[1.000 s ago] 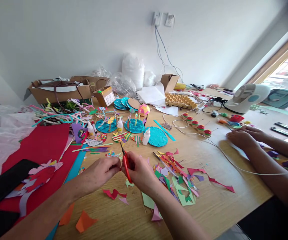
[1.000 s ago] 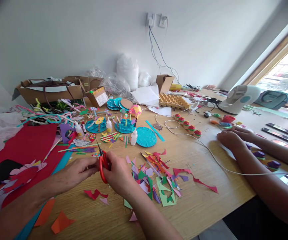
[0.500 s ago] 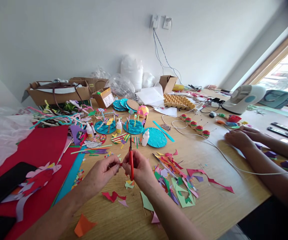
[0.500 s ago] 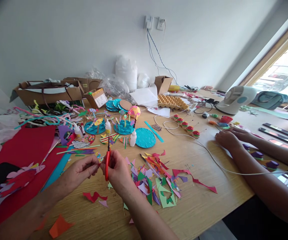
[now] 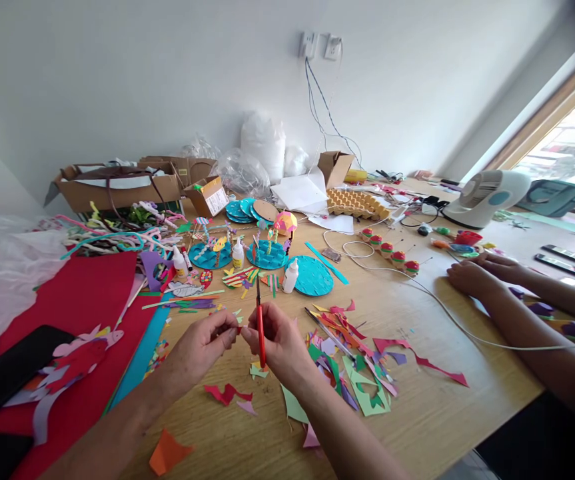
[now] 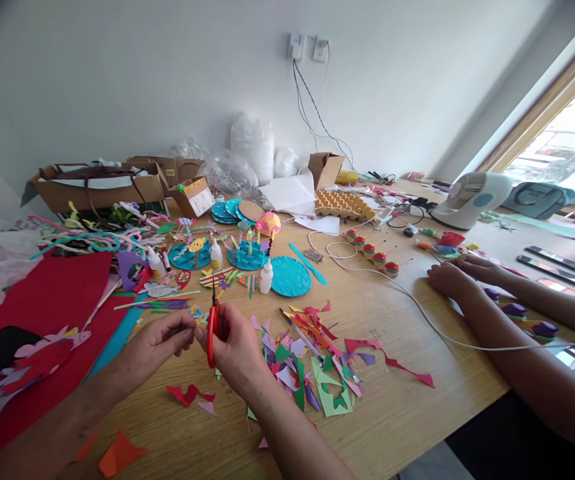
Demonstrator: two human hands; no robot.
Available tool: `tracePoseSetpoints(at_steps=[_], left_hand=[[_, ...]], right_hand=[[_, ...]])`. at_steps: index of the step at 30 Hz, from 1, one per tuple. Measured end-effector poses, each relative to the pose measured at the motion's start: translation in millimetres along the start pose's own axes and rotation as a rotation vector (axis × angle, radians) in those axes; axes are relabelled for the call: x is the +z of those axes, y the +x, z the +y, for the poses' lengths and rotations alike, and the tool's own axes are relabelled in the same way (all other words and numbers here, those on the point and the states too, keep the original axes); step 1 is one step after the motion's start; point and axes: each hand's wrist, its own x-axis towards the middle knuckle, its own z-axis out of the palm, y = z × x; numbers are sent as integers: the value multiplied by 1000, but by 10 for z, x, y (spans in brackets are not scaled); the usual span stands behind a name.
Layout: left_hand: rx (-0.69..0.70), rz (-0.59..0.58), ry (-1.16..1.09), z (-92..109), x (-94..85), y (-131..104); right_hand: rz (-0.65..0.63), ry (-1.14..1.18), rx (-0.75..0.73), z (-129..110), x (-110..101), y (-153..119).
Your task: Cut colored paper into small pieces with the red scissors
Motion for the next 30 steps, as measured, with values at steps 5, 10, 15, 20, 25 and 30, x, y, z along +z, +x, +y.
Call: tracePoseSetpoints(at_steps=[5,10,15,20,25,30], left_hand=[[-13,41,-133,-7,-83,-6],[-32,93,-232,59,-113,-11],[-9,91,-253,66,-106,-25],[-18,76,-255,2,-98,-45],[-33,69,-269,-20,-95,-62],[-56,75,-267,-6,-101,-86]], right_hand=[[-105,-367,-35,-72,-100,-173],[-115,-596,-86,-8,-129,-254],[-113,-677,-99,0,-92,-248],[-123,-712,-104,-23,-57,-252],[-121,-743,-102,-7,-41,-260],[-124,-779,-104,7,-28,-274]])
